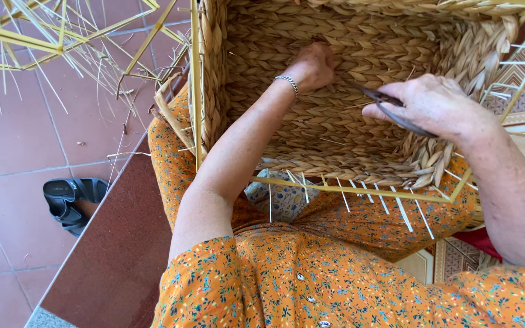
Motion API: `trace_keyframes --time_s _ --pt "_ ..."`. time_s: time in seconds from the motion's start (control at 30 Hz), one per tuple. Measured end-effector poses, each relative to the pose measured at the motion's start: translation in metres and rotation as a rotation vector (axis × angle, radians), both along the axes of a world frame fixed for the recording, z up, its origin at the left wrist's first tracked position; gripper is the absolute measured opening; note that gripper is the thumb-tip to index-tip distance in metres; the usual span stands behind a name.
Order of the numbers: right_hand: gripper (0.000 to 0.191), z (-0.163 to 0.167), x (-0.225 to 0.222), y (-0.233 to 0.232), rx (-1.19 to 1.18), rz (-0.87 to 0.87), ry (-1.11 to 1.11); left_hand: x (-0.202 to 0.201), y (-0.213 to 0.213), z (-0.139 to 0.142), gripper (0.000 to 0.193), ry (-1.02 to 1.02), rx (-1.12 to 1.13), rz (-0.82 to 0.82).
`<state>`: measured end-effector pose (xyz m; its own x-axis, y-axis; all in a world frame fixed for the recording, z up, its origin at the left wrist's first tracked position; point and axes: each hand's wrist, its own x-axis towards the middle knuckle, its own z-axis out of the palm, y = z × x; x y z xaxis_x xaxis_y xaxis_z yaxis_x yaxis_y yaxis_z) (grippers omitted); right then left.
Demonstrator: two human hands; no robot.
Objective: The person is weaving a basket using dried palm leaves. They use a pair of scissors to trim the excess material and a hammer to secure the weave. The person is sitting cross-legged on the floor while working.
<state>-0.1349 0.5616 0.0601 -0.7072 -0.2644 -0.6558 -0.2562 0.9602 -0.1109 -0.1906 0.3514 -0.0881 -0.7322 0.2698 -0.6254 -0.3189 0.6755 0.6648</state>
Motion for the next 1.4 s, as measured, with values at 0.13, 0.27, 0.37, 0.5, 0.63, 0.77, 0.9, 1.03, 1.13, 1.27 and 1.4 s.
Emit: trace_keyframes --time_s 0.13,0.27,0.37,0.5,0.63,0.77,0.9,1.03,1.13,1.27,1.4 --pt "0.048 0.016 0.025 0.006 -0.170 0.019 0.035 0.004 0.002 -0.014 0.020 0.130 -0.012 -0.103" --pt "0.049 0.029 0.062 0.027 -0.382 -0.224 0.002 0.011 0.012 -0.027 0.022 0.184 0.091 -0.110" --pt "0.062 0.044 0.092 0.064 -0.628 -0.280 0.176 0.016 0.021 -0.029 0.028 0.223 0.062 -0.161" --pt "0.067 0.074 0.118 0.119 -1.011 -0.780 0.212 0.022 0.033 -0.018 0.022 0.275 0.047 -0.103" --pt "0.075 0.087 0.124 0.148 -1.029 -0.783 0.437 0.032 0.055 -0.004 0.023 0.371 0.165 -0.099" --pt "0.077 0.090 0.135 0.158 -0.980 -0.747 0.442 0.037 0.077 -0.001 0.021 0.427 0.218 -0.210" --pt "0.068 0.089 0.147 0.146 -0.890 -0.785 0.432 0.041 0.088 -0.003 0.018 0.404 0.309 -0.296" --pt "0.061 0.110 0.145 0.124 -0.362 -0.309 0.601 0.060 0.100 -0.002 0.018 0.031 0.426 -0.162" --pt "0.063 0.122 0.131 0.104 -0.123 -0.046 0.561 0.087 0.120 0.002 0.021 -0.233 0.506 -0.109" --pt "0.053 0.126 0.128 0.077 0.287 0.359 0.597 0.118 0.147 0.001 0.023 -0.288 0.585 -0.148" --pt "0.028 0.116 0.121 0.064 0.408 0.551 0.591 0.135 0.164 -0.010 0.024 -0.114 0.482 -0.181"
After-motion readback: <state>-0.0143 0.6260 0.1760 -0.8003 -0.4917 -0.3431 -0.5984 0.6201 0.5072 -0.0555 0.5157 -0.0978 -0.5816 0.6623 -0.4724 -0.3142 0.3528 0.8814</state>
